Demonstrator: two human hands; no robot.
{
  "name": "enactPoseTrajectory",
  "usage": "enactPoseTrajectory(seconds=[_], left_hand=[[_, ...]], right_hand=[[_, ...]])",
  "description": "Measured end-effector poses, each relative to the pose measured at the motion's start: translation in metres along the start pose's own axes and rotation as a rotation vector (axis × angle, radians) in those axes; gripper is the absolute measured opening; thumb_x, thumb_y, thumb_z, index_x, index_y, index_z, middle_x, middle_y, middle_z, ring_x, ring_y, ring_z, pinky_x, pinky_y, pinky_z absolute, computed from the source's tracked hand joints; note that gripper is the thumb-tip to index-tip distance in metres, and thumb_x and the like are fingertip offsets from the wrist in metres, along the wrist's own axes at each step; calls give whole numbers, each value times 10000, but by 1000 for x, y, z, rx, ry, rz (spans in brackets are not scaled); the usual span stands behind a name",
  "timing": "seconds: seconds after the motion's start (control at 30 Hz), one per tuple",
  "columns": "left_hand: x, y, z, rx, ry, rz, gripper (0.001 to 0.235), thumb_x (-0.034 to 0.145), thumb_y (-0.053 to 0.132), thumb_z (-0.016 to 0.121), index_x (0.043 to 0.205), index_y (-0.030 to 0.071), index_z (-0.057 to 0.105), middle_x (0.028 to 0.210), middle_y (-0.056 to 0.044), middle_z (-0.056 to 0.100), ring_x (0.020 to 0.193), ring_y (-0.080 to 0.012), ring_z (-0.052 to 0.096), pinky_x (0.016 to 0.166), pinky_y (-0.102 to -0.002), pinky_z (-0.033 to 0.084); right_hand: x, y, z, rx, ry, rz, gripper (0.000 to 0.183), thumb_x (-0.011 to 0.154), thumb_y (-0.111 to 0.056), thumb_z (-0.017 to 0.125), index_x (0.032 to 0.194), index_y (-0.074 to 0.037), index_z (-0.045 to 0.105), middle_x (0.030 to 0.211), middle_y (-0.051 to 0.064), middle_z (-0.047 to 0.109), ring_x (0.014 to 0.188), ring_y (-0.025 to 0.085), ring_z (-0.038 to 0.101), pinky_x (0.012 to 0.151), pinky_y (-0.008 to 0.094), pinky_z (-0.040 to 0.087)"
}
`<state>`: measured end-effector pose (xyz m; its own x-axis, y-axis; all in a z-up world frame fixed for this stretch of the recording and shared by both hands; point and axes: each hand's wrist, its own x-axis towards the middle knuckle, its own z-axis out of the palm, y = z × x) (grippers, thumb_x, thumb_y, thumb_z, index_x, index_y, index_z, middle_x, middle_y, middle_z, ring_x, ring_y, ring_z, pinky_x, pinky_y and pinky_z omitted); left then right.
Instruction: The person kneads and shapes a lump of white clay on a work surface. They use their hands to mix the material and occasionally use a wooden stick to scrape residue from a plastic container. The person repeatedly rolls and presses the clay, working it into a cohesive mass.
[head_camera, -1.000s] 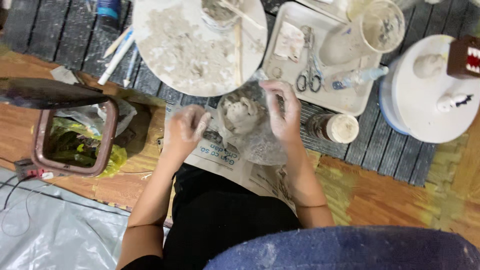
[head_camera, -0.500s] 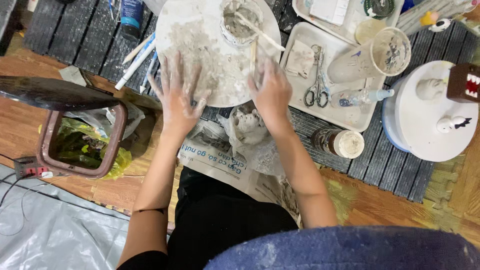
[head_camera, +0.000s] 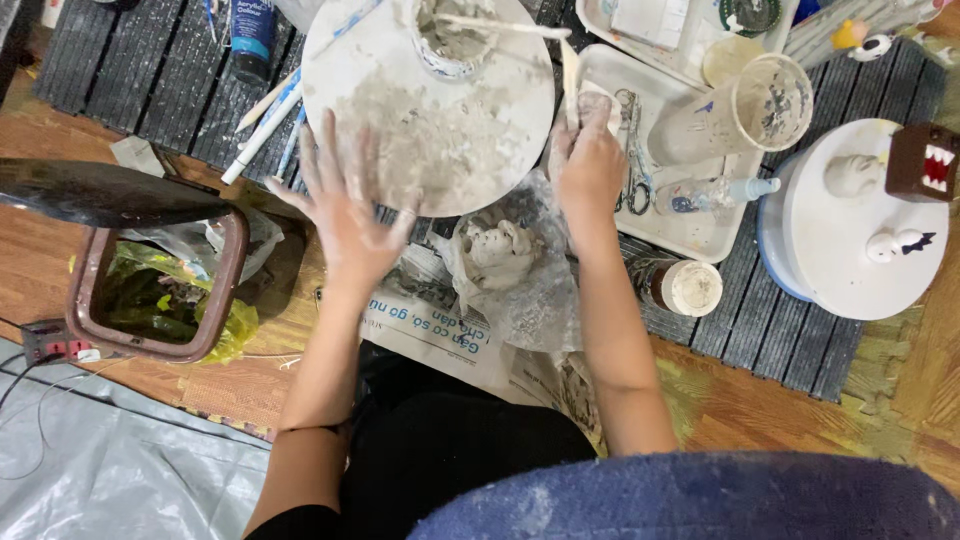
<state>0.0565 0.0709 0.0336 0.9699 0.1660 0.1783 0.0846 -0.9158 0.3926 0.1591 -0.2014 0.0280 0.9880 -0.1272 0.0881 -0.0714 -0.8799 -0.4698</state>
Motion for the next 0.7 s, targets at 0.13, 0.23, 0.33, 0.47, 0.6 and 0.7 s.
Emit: enactPoseTrajectory(seconds=[0.13,0.23,0.33,0.47,0.6,0.7], left_hand=[[13,-21,-14,92,-3,170,1048,896,865,540,1669,208,278,1711,-201,199,1561,-478,55,1030,-782,-201],[13,-25,-13,144,-27,192,1103,866,900,549,1676,200,284,1720,-203,175,1561,-486,47,1027,-811,-175],[16,-21,-3,51,-95,178,1227,782,951,593,1664,161,272,1700,-242,121,1551,-502,35,1042,-837,-131],[20,-16,7,-44,-117,176,1320,736,946,631,1669,95,249,1697,-281,42,1550,-532,-17,1103,-830,-97],[17,-5,10,-74,-192,103,1308,718,893,678,1664,100,248,1704,-266,30,1557,-528,-36,1134,-808,-66],[15,0,11,-140,-153,100,1314,699,871,721,1655,99,254,1691,-290,26,1551,-536,-16,1154,-794,-26]], right_hand=[[3,0,-14,51,74,-130,324,931,-99,653,1253,-91,623,1018,200,706,955,410,663,846,511,507],[6,-3,-22,59,220,-291,319,882,-45,660,1199,-75,656,1083,207,692,1010,420,639,863,509,514],[14,-11,-29,45,209,-364,281,901,-21,651,1164,-107,696,1116,173,697,1034,396,636,888,497,513],[20,-25,-33,14,196,-437,266,904,3,656,1114,-144,726,1098,133,703,1035,369,643,886,473,514],[25,-29,-34,207,50,-340,290,908,5,646,1153,-133,719,1070,117,704,986,346,643,851,452,519],[35,-25,-28,230,-30,-367,286,888,-22,679,1150,-134,704,1101,95,704,985,314,666,855,431,534]])
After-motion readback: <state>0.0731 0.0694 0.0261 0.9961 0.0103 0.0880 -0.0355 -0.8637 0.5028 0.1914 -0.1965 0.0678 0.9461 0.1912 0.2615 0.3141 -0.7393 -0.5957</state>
